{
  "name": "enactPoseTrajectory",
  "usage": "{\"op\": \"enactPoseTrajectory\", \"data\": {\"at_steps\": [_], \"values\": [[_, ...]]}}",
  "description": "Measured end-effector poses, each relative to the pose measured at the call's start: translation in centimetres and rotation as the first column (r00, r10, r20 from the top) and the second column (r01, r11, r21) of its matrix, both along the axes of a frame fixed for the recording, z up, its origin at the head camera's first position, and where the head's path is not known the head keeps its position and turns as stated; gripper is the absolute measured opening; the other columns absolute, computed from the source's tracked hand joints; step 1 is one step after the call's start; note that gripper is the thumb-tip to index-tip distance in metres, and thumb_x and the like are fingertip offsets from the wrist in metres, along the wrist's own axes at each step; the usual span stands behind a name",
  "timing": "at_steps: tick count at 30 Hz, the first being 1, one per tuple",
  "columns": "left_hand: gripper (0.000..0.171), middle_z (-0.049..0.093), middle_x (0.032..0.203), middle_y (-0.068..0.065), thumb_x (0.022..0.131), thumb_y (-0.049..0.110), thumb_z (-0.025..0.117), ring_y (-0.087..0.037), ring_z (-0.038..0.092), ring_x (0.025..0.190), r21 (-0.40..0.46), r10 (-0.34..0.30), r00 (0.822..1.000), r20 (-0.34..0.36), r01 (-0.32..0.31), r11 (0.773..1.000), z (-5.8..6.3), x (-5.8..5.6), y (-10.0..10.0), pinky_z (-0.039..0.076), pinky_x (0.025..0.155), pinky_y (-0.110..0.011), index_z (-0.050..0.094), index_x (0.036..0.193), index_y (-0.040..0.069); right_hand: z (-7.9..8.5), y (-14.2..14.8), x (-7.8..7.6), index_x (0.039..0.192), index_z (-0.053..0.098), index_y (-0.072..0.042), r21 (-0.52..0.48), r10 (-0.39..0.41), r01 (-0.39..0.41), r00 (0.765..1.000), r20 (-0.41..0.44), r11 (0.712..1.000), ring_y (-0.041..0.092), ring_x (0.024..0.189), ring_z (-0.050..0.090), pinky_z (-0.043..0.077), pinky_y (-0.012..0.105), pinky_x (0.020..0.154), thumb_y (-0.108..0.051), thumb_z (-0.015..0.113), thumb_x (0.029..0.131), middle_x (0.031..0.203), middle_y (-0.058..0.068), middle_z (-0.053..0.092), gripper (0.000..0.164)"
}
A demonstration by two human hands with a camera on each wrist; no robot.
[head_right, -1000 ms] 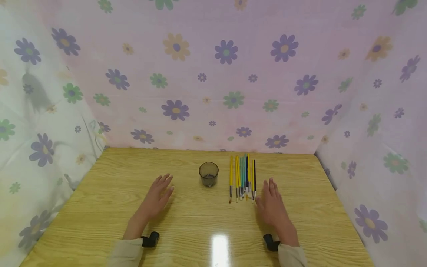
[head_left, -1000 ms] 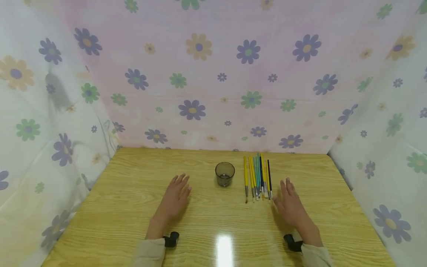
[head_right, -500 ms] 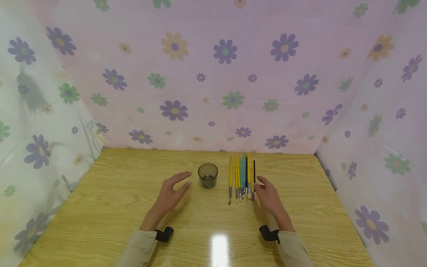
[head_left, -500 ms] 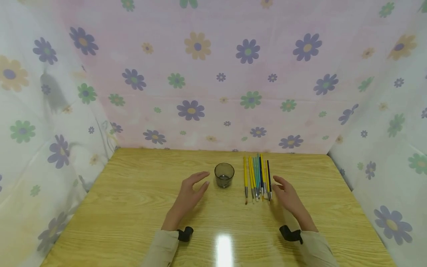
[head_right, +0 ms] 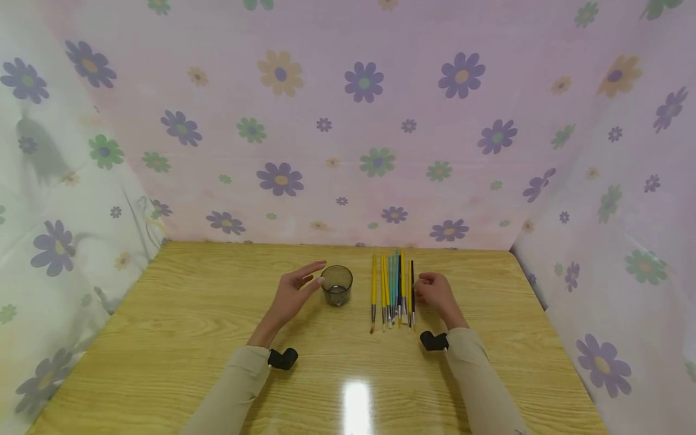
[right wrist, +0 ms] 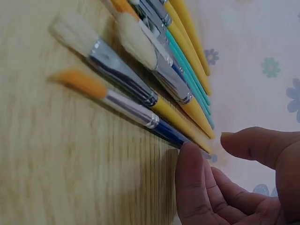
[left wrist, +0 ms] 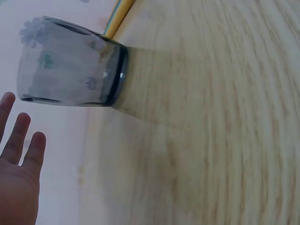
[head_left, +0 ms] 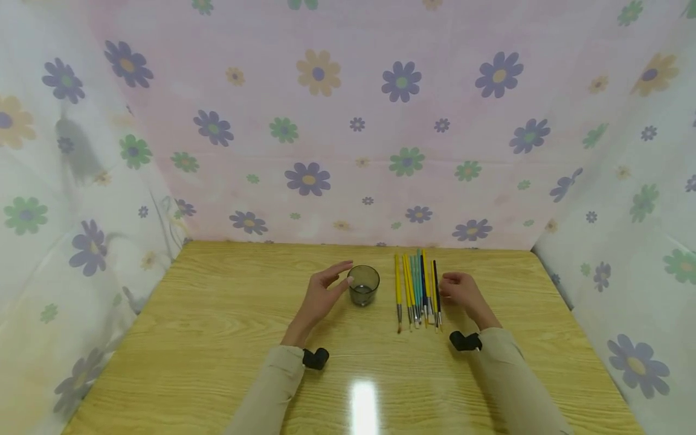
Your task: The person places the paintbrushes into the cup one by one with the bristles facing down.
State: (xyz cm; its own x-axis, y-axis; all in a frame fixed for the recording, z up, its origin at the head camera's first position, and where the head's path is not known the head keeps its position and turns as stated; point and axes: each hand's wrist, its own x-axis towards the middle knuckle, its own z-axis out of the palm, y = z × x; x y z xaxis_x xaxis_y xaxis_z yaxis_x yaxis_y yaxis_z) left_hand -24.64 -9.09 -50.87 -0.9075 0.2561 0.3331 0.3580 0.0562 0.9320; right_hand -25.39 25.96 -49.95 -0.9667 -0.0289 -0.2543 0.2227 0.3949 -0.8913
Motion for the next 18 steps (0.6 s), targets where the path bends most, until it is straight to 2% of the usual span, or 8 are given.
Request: {"op": "enactPoseTrajectory", "data": {"at_steps": [3,6,11,18], "values": [[0.037,0.053,0.148,-0.023,0.100,0.007,0.065,-0.035,0.046,0.142,0.043,-0.007,0.999,0.035,0.006,0.999,-0.7,-0.5,0.2,0.035,0.116,-0.062,0.063,0.136,0.000,-0.5,0.2,-0.6,0.147,0.036,0.019,0.000,-0.002,0.002,1.000,0.022,1.000,0.024,0.097,0.069,0.062,0.037,0.085,-0.008,0.054,0.103,0.138,0.038,0.050,0.054],[0.037,0.051,0.148,-0.028,0.100,0.005,0.065,-0.037,0.044,0.143,0.077,-0.039,0.998,0.057,0.035,0.996,-1.4,-0.9,0.4,0.035,0.116,-0.061,0.062,0.136,-0.003,-0.7,0.2,-0.8,0.144,0.041,0.019,0.030,-0.008,0.008,1.000,0.010,1.000,0.019,0.091,0.069,0.062,0.034,0.079,-0.005,0.058,0.100,0.133,0.037,0.055,0.053],[0.039,0.049,0.147,-0.031,0.099,0.004,0.066,-0.037,0.044,0.143,0.103,-0.093,0.993,0.072,0.086,0.991,-2.0,-1.3,0.5,0.037,0.116,-0.058,0.061,0.136,-0.005,-0.7,0.0,-0.9,0.137,0.050,0.018,0.100,-0.021,0.023,1.000,-0.021,0.995,0.022,0.089,0.069,0.062,0.032,0.072,-0.002,0.066,0.096,0.121,0.032,0.062,0.049],[0.040,0.056,0.145,-0.024,0.097,0.002,0.068,-0.038,0.047,0.141,0.099,-0.105,0.992,0.072,0.097,0.990,-2.4,-1.9,0.9,0.038,0.117,-0.056,0.061,0.136,-0.005,-0.8,-0.1,-1.2,0.134,0.054,0.016,0.133,-0.034,0.038,0.999,-0.035,0.990,0.023,0.088,0.067,0.060,0.028,0.069,-0.002,0.068,0.094,0.114,0.028,0.064,0.046]]}}
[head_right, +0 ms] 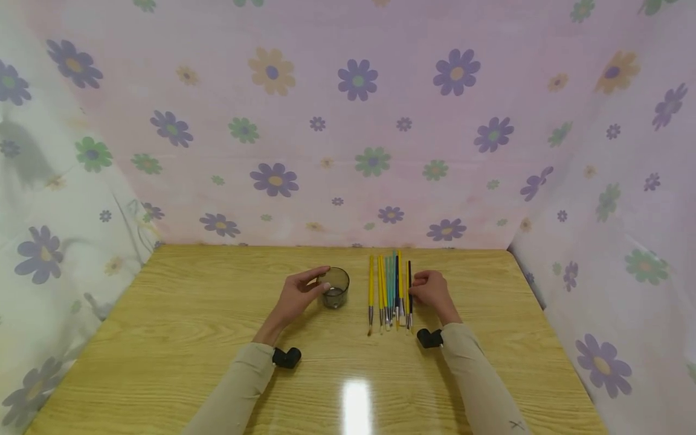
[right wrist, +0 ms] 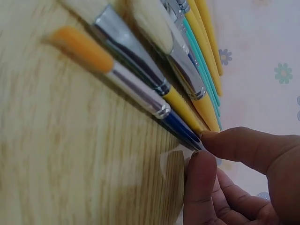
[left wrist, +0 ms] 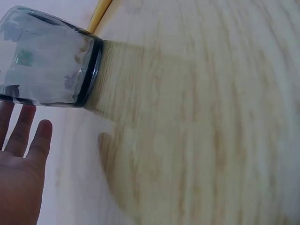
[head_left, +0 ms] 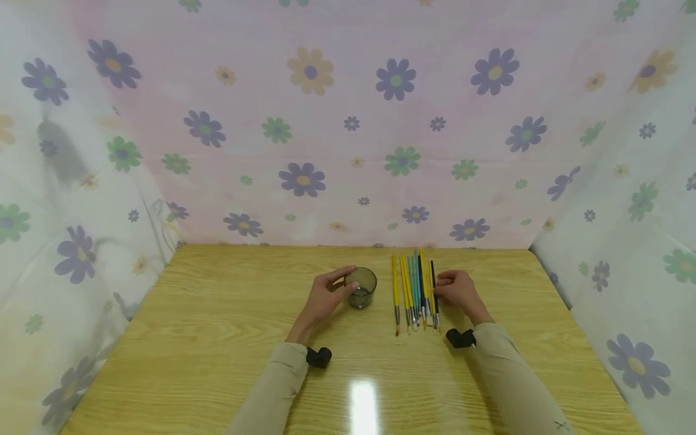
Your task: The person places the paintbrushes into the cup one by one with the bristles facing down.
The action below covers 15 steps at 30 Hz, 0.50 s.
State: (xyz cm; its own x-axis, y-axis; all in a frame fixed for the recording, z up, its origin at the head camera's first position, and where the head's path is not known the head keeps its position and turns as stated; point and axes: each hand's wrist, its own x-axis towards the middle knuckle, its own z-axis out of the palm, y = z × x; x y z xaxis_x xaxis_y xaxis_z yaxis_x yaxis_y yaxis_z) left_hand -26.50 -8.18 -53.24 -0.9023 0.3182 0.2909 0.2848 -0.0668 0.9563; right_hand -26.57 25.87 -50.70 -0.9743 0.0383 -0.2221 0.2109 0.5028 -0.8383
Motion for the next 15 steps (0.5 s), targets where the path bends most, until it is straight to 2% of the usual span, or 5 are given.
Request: {"op": "enactPoseTrajectory", "data": {"at_steps": [9,15], "values": [[0.041,0.059,0.143,-0.020,0.096,0.004,0.070,-0.033,0.048,0.141,-0.006,0.046,0.998,0.035,-0.046,0.999,-0.36,0.05,0.31,0.040,0.116,-0.054,0.064,0.136,-0.001,0.06,0.01,-0.01,0.132,0.055,0.015,0.004,-0.013,0.013,1.000,0.003,1.000,0.017,0.080,0.066,0.059,0.026,0.066,-0.002,0.069,0.093,0.111,0.025,0.065,0.045],[0.041,0.059,0.141,-0.024,0.095,0.001,0.070,-0.039,0.050,0.138,0.038,0.039,0.998,0.042,-0.040,0.998,-0.66,-0.04,0.39,0.043,0.112,-0.058,0.063,0.135,-0.004,-0.10,0.16,-0.16,0.131,0.055,0.015,-0.003,-0.036,0.037,0.999,0.014,0.999,0.014,0.075,0.064,0.059,0.026,0.063,-0.002,0.071,0.092,0.108,0.023,0.066,0.045]]}}
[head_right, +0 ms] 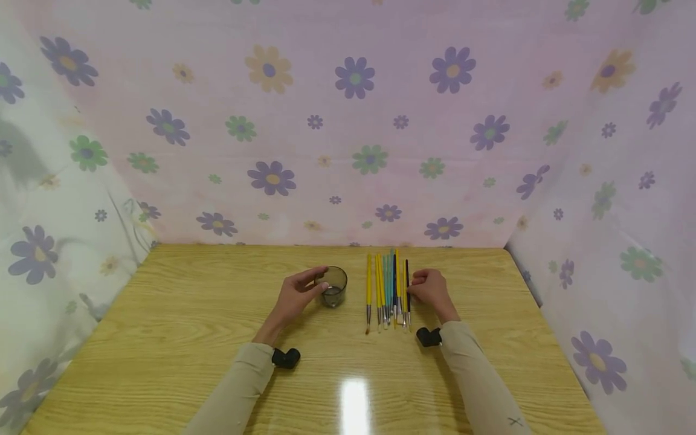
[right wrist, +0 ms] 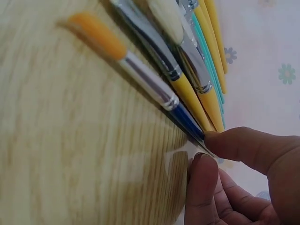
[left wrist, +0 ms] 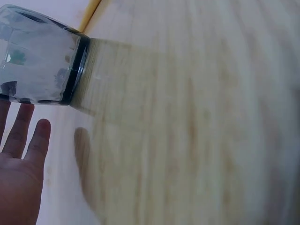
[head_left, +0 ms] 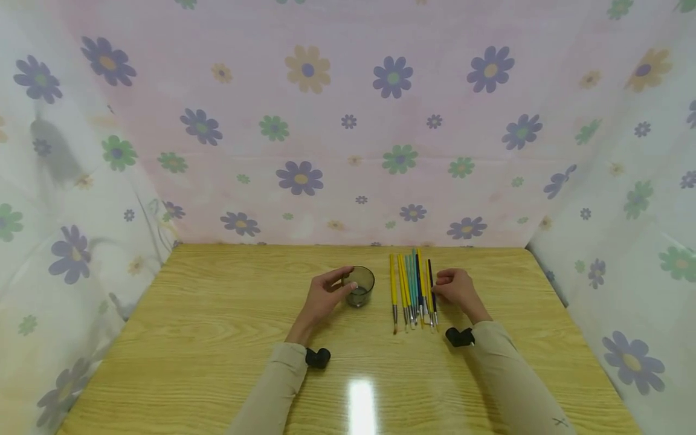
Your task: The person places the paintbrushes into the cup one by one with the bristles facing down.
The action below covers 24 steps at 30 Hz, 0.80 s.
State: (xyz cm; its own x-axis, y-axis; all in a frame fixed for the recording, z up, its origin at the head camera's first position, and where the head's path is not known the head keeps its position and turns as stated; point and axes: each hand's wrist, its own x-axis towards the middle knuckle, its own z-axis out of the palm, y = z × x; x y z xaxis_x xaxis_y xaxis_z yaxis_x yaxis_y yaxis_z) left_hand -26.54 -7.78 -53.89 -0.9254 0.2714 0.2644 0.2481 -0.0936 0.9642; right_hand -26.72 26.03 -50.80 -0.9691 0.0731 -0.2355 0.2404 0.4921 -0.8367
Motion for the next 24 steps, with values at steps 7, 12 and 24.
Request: {"op": "enactPoseTrajectory", "data": {"at_steps": [7,12,24], "values": [[0.043,0.059,0.140,-0.025,0.095,0.002,0.070,-0.044,0.055,0.131,-0.007,0.003,1.000,0.011,-0.003,1.000,0.07,0.17,0.02,0.046,0.110,-0.054,0.062,0.137,-0.004,-0.25,0.05,-0.22,0.131,0.056,0.015,0.056,0.009,-0.008,1.000,-0.026,0.998,0.024,0.084,0.067,0.060,0.028,0.065,0.000,0.068,0.090,0.111,0.026,0.065,0.045],[0.043,0.059,0.140,-0.025,0.095,0.003,0.070,-0.043,0.056,0.131,-0.010,0.003,0.999,0.032,-0.002,1.000,0.50,0.40,0.00,0.048,0.110,-0.046,0.061,0.137,-0.004,-0.26,0.09,-0.27,0.131,0.056,0.016,0.085,0.019,-0.016,0.999,-0.033,0.996,0.031,0.091,0.067,0.060,0.030,0.067,0.002,0.067,0.090,0.113,0.028,0.064,0.045],[0.043,0.061,0.140,-0.021,0.096,0.006,0.071,-0.038,0.058,0.130,-0.024,0.013,0.999,0.050,-0.012,1.000,-0.03,0.11,-0.05,0.050,0.108,-0.039,0.063,0.137,0.000,0.35,-0.33,-0.08,0.124,0.060,0.014,0.189,0.057,-0.048,0.997,-0.047,0.981,0.037,0.097,0.064,0.059,0.034,0.071,-0.001,0.076,0.086,0.111,0.028,0.064,0.044]]}}
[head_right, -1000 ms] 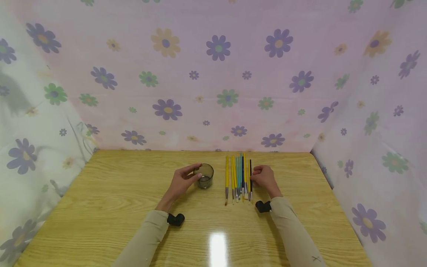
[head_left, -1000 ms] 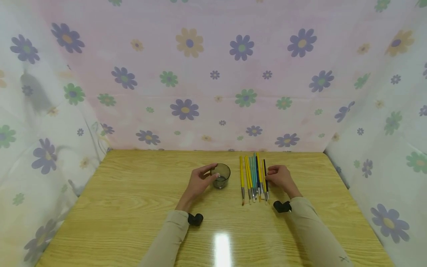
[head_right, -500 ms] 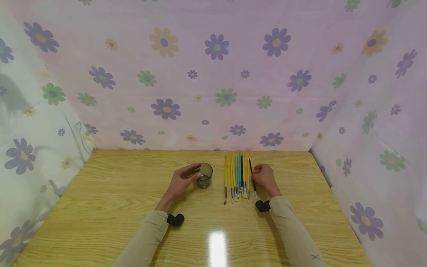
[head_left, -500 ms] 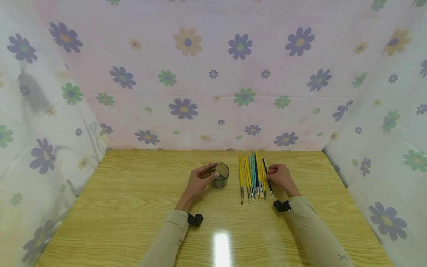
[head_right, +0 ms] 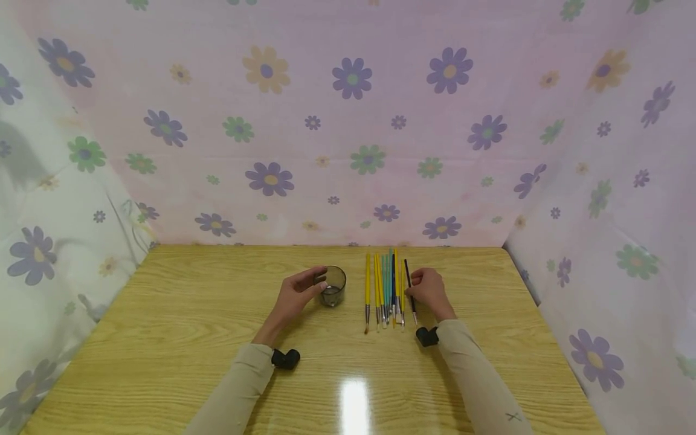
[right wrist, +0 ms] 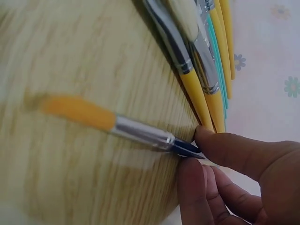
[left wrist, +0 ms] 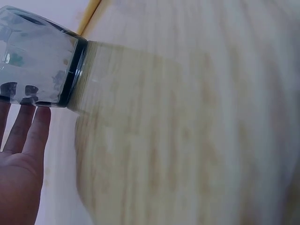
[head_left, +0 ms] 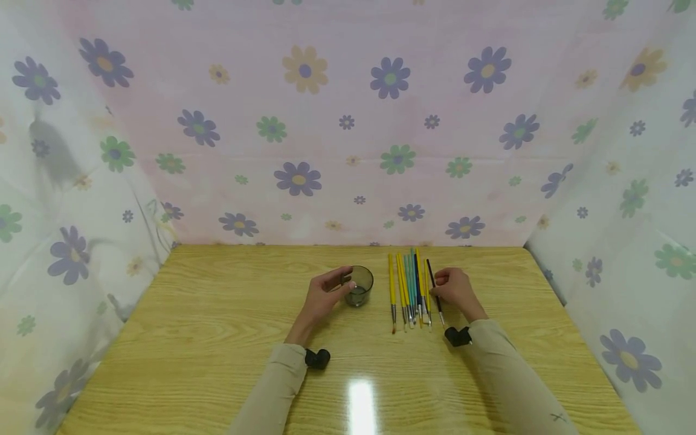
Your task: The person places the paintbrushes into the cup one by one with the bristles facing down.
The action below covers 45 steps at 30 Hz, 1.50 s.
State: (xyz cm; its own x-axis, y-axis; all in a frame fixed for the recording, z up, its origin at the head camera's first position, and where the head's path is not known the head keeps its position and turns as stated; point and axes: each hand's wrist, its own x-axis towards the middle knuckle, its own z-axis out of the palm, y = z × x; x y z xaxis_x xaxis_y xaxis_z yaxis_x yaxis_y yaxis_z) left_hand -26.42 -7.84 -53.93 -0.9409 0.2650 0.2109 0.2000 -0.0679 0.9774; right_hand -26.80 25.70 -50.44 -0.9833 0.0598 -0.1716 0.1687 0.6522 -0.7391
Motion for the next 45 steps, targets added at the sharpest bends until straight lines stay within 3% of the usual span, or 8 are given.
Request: {"op": "enactPoseTrajectory", "data": {"at_steps": [10,19,32,34,37,40,42,45], "values": [[0.043,0.060,0.141,-0.022,0.097,0.008,0.070,-0.039,0.056,0.131,0.030,-0.006,1.000,0.024,0.006,1.000,0.1,0.1,0.1,0.051,0.106,-0.035,0.062,0.138,0.000,0.1,0.0,-0.6,0.122,0.060,0.015,0.066,0.036,-0.038,0.999,0.023,0.997,0.030,0.087,0.064,0.058,0.032,0.067,-0.001,0.071,0.085,0.102,0.022,0.064,0.042],[0.044,0.055,0.142,-0.031,0.098,0.004,0.067,-0.047,0.053,0.132,0.039,-0.015,1.000,-0.001,0.015,0.999,0.1,0.1,0.3,0.051,0.106,-0.031,0.057,0.139,-0.008,0.1,-0.2,-0.8,0.122,0.061,0.013,0.187,0.064,-0.067,0.998,0.024,0.980,0.035,0.099,0.065,0.055,0.048,0.091,-0.012,0.077,0.085,0.108,0.023,0.066,0.047],[0.043,0.058,0.141,-0.025,0.098,0.005,0.068,-0.047,0.053,0.132,0.034,-0.013,1.000,-0.004,0.013,0.999,0.1,-0.1,0.3,0.053,0.101,-0.026,0.059,0.139,-0.004,0.4,-0.3,0.1,0.122,0.060,0.012,0.181,0.042,-0.049,0.998,0.042,0.982,0.034,0.094,0.064,0.056,0.047,0.085,-0.008,0.074,0.086,0.104,0.021,0.065,0.043],[0.043,0.059,0.141,-0.024,0.098,0.006,0.068,-0.046,0.053,0.132,0.030,-0.009,1.000,-0.002,0.009,1.000,0.1,-0.1,0.3,0.053,0.099,-0.024,0.060,0.139,-0.002,0.3,-0.4,0.2,0.116,0.062,0.011,0.204,0.052,-0.057,0.998,0.029,0.977,0.030,0.087,0.063,0.056,0.046,0.082,-0.009,0.076,0.084,0.096,0.017,0.065,0.041],[0.042,0.060,0.140,-0.023,0.098,0.008,0.069,-0.043,0.056,0.130,0.013,0.001,1.000,0.000,-0.001,1.000,0.2,-0.1,0.3,0.054,0.096,-0.023,0.061,0.138,-0.001,0.1,-0.6,0.1,0.080,0.057,0.000,0.259,0.076,-0.078,0.997,0.019,0.963,0.019,0.064,0.047,0.045,0.035,0.065,-0.012,0.078,0.080,0.068,0.004,0.048,0.024],[0.042,0.061,0.140,-0.022,0.097,0.009,0.070,-0.040,0.057,0.130,-0.002,0.005,1.000,0.003,-0.005,1.000,0.3,-0.1,0.3,0.054,0.096,-0.023,0.062,0.138,0.000,0.1,-0.7,-0.1,0.067,0.035,-0.011,0.293,0.093,-0.094,0.995,0.019,0.951,0.016,0.060,0.027,0.026,0.033,0.061,-0.014,0.077,0.078,0.063,-0.001,0.027,0.044],[0.042,0.060,0.140,-0.022,0.098,0.009,0.070,-0.040,0.056,0.130,-0.006,0.002,1.000,0.008,-0.002,1.000,0.4,-0.2,0.3,0.055,0.096,-0.023,0.062,0.138,0.000,0.1,-0.5,-0.1,0.067,0.044,-0.007,0.302,0.093,-0.095,0.995,0.020,0.949,0.018,0.060,0.038,0.034,0.032,0.060,-0.016,0.077,0.079,0.063,0.003,0.039,0.036],[0.043,0.060,0.141,-0.021,0.098,0.010,0.069,-0.041,0.055,0.132,-0.006,-0.007,1.000,0.017,0.007,1.000,0.4,-0.2,0.4,0.054,0.096,-0.023,0.061,0.139,0.000,0.2,0.0,0.0,0.096,0.065,0.010,0.265,0.077,-0.085,0.996,0.038,0.960,0.033,0.081,0.062,0.055,0.043,0.076,-0.016,0.077,0.080,0.092,0.024,0.066,0.033]]}}
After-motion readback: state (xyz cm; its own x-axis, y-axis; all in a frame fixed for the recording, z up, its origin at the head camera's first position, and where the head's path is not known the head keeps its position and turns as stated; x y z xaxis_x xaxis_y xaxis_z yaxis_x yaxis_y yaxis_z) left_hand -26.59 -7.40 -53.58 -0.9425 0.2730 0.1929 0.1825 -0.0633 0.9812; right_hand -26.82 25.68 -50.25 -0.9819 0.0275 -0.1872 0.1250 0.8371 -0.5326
